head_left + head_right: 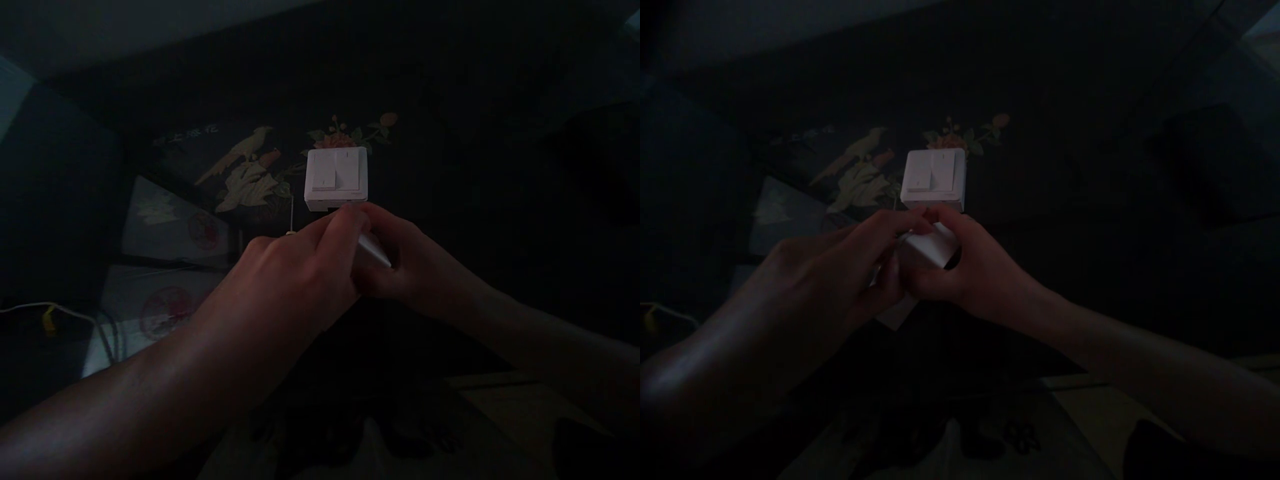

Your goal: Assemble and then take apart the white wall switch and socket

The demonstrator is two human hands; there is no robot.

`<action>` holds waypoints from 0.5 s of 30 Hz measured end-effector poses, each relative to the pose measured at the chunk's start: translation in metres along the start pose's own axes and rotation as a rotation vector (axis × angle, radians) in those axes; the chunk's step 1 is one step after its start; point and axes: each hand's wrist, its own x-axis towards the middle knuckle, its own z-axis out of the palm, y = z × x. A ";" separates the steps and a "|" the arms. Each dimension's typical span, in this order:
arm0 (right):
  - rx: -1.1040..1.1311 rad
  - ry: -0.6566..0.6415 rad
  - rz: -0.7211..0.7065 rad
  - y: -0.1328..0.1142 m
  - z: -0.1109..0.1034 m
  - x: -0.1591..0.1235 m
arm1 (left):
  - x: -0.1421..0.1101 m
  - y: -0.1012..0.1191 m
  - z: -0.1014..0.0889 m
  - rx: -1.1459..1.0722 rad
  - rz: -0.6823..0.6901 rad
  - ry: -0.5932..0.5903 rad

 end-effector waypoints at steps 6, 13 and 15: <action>0.006 -0.005 -0.018 0.000 0.003 -0.001 | -0.005 -0.003 -0.008 -0.139 0.040 -0.033; 0.000 0.001 -0.031 0.002 0.005 -0.001 | -0.001 -0.009 -0.012 -0.158 0.078 -0.055; 0.008 0.005 -0.045 0.002 0.006 -0.001 | 0.002 -0.009 -0.013 -0.133 0.076 -0.079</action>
